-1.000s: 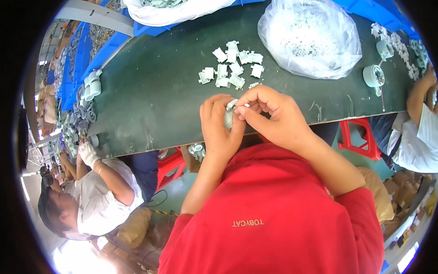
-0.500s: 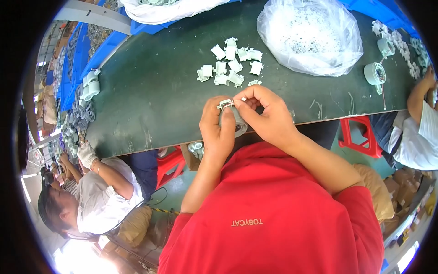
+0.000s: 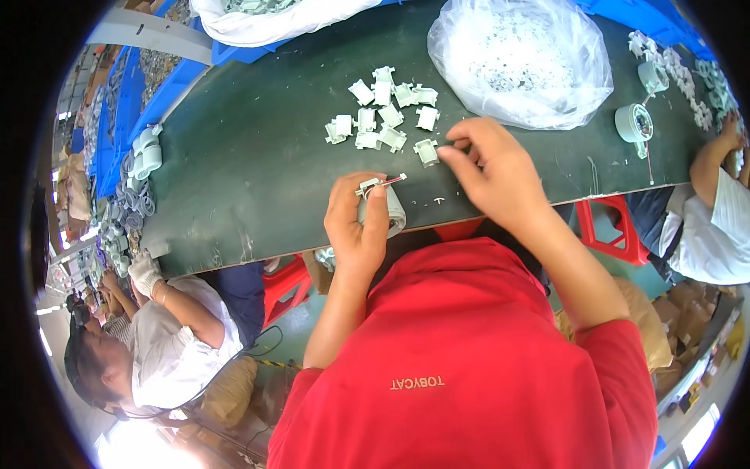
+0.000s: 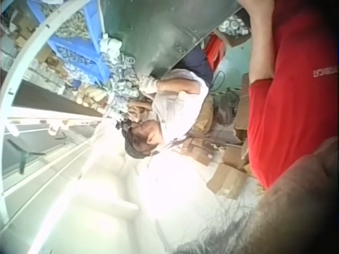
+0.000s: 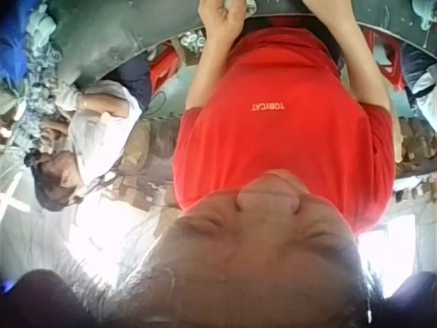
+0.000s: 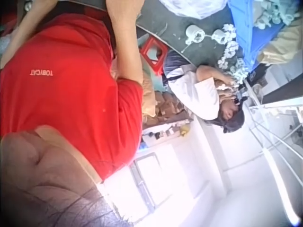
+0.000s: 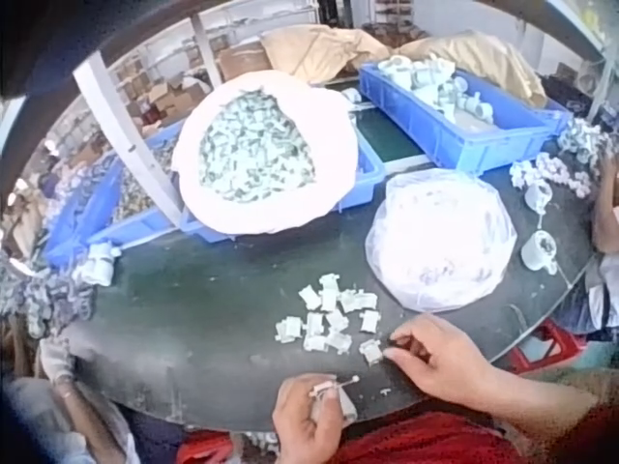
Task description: The person assembles small plastic housing units by hand, inserting metal contacts, pins, and springs into them from bins on a factory assembly line.
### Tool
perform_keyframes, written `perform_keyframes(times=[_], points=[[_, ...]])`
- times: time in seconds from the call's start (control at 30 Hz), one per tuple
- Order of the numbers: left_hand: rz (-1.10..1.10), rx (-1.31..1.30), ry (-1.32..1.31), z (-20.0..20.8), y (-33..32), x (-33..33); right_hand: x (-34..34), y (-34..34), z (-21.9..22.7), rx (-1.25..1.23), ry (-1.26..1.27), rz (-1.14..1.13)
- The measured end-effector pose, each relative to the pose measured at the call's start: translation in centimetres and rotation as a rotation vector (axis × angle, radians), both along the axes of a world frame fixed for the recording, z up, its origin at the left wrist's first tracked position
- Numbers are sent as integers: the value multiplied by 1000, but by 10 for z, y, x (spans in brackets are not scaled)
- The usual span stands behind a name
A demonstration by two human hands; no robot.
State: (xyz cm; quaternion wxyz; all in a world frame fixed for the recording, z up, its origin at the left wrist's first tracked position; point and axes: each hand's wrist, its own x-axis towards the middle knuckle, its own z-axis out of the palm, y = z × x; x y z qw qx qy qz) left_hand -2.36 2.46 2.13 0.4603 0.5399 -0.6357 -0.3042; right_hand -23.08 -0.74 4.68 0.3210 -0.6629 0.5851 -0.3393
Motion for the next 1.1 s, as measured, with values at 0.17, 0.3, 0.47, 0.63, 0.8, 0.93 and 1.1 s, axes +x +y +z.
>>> perform_keyframes(times=[0.17, 0.3, 0.47, 0.63, 0.8, 0.93, 1.1], points=[[15, -23, -60, 5, -4, -7, 26, 2, -9, -288, 393, 86], [31, 54, -43, 5, -3, -1, 20, -6, 1, -26, 167, 102], [-127, 293, 386, 0, 0, 0, 13, -6, 5, 657, -772, 228], [-85, 282, 265, 6, 0, -3, 20, 1, -8, 524, -733, 205], [-66, 328, 264, 1, 0, -7, 22, 7, -13, 69, -282, 224], [-61, 348, 305, 0, -1, -10, 20, 7, -10, 208, -382, 137], [95, 2, -62, 4, -7, -10, 16, 14, 6, 459, -773, 182]])
